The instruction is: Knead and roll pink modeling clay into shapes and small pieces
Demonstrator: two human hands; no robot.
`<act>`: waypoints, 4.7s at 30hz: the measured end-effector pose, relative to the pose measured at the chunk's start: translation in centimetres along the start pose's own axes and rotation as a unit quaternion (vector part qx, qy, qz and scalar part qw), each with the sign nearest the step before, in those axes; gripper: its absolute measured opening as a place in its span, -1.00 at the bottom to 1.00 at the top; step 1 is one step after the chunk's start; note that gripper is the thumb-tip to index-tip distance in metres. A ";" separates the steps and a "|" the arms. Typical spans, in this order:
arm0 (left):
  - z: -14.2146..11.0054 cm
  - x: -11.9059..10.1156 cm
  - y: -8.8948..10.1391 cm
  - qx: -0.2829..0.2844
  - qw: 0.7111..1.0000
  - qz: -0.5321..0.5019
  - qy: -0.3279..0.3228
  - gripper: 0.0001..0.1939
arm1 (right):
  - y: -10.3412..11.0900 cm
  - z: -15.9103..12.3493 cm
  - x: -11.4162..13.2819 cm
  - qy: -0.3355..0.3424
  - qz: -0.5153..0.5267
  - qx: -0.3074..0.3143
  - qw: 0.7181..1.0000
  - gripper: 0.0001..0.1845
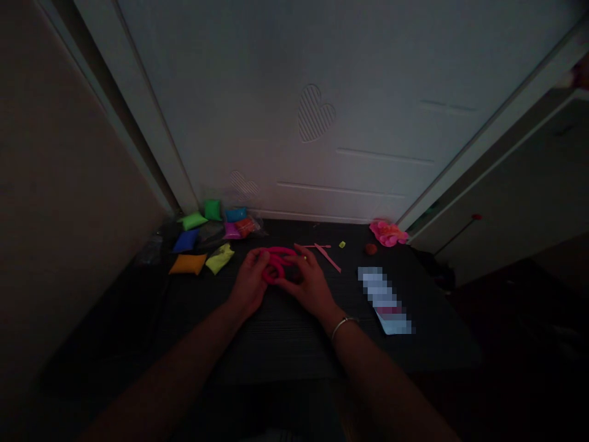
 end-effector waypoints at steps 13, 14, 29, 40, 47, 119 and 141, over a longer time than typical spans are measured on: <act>-0.3 0.3 -0.2 0.027 0.994 0.107 0.028 -0.63 | 0.1 0.2 -0.8 0.001 -0.036 -0.020 0.999 -0.61; -0.2 0.3 -0.3 0.029 0.994 0.106 0.027 -0.63 | 0.0 0.2 -0.8 0.002 -0.037 -0.016 0.999 -0.60; -0.2 0.0 -0.2 0.003 0.998 0.056 -0.004 -0.69 | 0.7 0.5 -1.0 -0.016 0.014 -0.033 0.999 -0.63; -0.4 1.2 -0.1 0.055 0.981 0.158 0.096 -0.74 | 1.1 0.8 -2.8 -0.129 0.250 -0.040 0.959 -0.57; -0.7 1.3 -0.5 0.024 0.986 0.142 0.086 -0.79 | 1.2 0.8 -3.8 -0.180 0.275 -0.062 0.942 -0.53; -0.5 1.4 -0.9 0.084 0.982 0.143 0.086 -0.69 | 0.7 0.5 -2.8 -0.226 0.313 -0.071 0.920 -0.75; -0.5 0.6 -0.9 0.070 0.996 0.033 0.041 -0.65 | 1.0 0.3 0.2 0.014 -0.028 -0.063 0.998 -0.76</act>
Point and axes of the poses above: each hand's wrist, its own z-axis towards the middle knuckle, its own y-axis out of the back of the hand, x = y × z, the point moved 6 cm from there along z, towards the middle knuckle, and after that the axes turned 5 degrees about y, right-handed, at the moved point
